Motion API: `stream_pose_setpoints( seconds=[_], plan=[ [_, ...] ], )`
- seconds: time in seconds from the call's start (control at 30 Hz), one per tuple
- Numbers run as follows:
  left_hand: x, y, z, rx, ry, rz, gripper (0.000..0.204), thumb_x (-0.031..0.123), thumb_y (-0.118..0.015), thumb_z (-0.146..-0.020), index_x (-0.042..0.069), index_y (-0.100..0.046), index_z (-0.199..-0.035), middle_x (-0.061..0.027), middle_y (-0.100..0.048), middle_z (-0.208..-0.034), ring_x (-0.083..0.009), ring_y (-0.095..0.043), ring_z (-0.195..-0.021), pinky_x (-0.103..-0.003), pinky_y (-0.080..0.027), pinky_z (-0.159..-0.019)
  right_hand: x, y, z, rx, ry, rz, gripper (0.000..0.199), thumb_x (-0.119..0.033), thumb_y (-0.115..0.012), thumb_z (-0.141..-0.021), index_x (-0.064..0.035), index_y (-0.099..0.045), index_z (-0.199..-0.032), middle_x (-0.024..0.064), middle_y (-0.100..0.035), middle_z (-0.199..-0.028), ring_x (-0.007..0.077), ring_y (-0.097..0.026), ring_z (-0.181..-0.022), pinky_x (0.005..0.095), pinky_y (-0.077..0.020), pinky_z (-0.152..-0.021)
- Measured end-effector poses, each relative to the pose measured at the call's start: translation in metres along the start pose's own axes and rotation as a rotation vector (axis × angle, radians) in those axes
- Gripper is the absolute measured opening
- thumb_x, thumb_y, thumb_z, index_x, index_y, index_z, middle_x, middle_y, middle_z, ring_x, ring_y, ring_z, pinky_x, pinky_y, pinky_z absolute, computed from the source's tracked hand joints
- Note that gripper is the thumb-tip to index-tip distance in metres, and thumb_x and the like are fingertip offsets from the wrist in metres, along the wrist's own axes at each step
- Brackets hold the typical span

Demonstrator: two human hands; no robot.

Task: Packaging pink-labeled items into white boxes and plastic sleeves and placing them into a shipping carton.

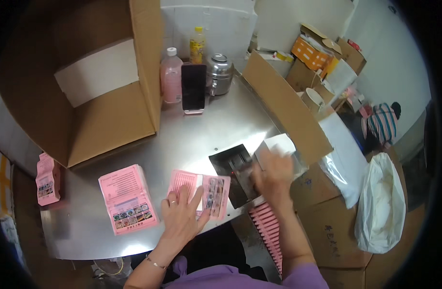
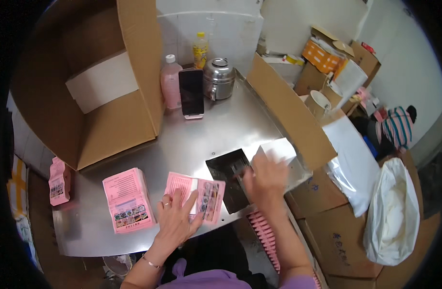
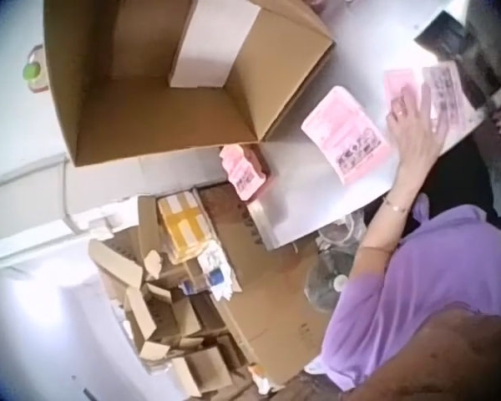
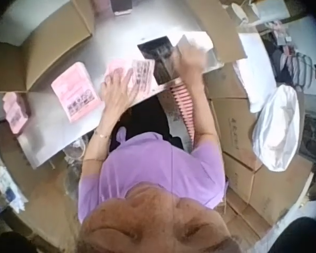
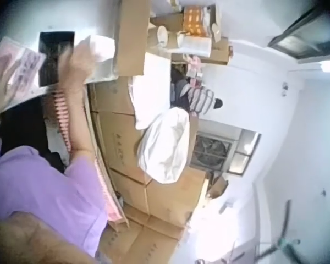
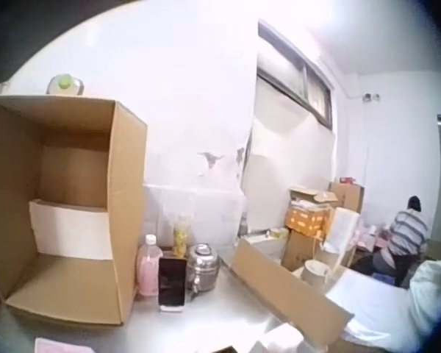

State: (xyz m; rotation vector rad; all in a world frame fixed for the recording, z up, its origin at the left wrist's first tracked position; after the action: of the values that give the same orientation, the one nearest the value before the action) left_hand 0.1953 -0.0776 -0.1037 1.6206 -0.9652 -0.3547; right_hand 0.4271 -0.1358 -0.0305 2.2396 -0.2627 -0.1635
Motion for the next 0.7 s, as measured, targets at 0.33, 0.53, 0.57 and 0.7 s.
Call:
stream_pose_setpoints(
  seconds=[0.33, 0.53, 0.57, 0.7],
  plan=[
    [0.013, 0.026, -0.015, 0.035, -0.105, -0.008, 0.06, 0.058, -0.073, -0.078, 0.006, -0.066, -0.107, -0.0165, -0.058, -0.106, -0.0313, -0.054, -0.094, -0.048, -0.041, -0.077, 0.071, -0.027, 0.001, 0.105, -0.169, -0.047, 0.01, -0.008, -0.065, -0.088, -0.0011, -0.07, -0.094, 0.0141, -0.057, -0.087, 0.032, -0.055, -0.086, 0.0434, -0.0455, -0.075],
    [0.005, -0.002, -0.007, -0.027, -0.122, 0.124, 0.047, 0.032, -0.074, -0.08, 0.002, -0.063, -0.113, -0.0196, -0.055, -0.107, -0.0346, -0.056, -0.092, -0.044, -0.046, -0.074, 0.075, -0.026, 0.011, 0.169, -0.164, -0.048, 0.033, 0.003, -0.062, -0.084, -0.0012, -0.066, -0.116, 0.0181, -0.063, -0.1, 0.0367, -0.059, -0.098, 0.0451, -0.0483, -0.087],
    [0.004, -0.005, -0.006, -0.028, -0.121, 0.123, 0.047, 0.032, -0.074, -0.08, 0.002, -0.063, -0.113, -0.0196, -0.055, -0.107, -0.0346, -0.056, -0.092, -0.044, -0.046, -0.074, 0.069, -0.026, 0.013, 0.169, -0.164, -0.05, 0.033, 0.003, -0.062, -0.084, -0.0012, -0.066, -0.116, 0.0181, -0.063, -0.1, 0.0367, -0.059, -0.098, 0.0451, -0.0483, -0.087],
    [-0.002, 0.001, 0.001, 0.006, -0.16, 0.278, 0.059, 0.025, -0.074, -0.073, 0.001, -0.058, -0.124, -0.017, -0.054, -0.099, -0.0328, -0.055, -0.088, -0.043, -0.045, -0.075, -0.045, -0.016, 0.046, 0.024, 0.371, -0.488, 0.036, -0.001, -0.061, -0.083, 0.0006, -0.064, -0.118, 0.0191, -0.063, -0.118, 0.0392, -0.061, -0.115, 0.0554, -0.0472, -0.101]
  ],
)
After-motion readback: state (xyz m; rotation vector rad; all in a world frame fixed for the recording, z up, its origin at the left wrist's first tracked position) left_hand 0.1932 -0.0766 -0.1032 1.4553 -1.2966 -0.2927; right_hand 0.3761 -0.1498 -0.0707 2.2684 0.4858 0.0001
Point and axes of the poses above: each hand's wrist, its own z-axis away from the middle knuckle, its own y-axis out of the back of the hand, x = y × z, the point moved 3 cm from there along -z, towards the middle knuckle
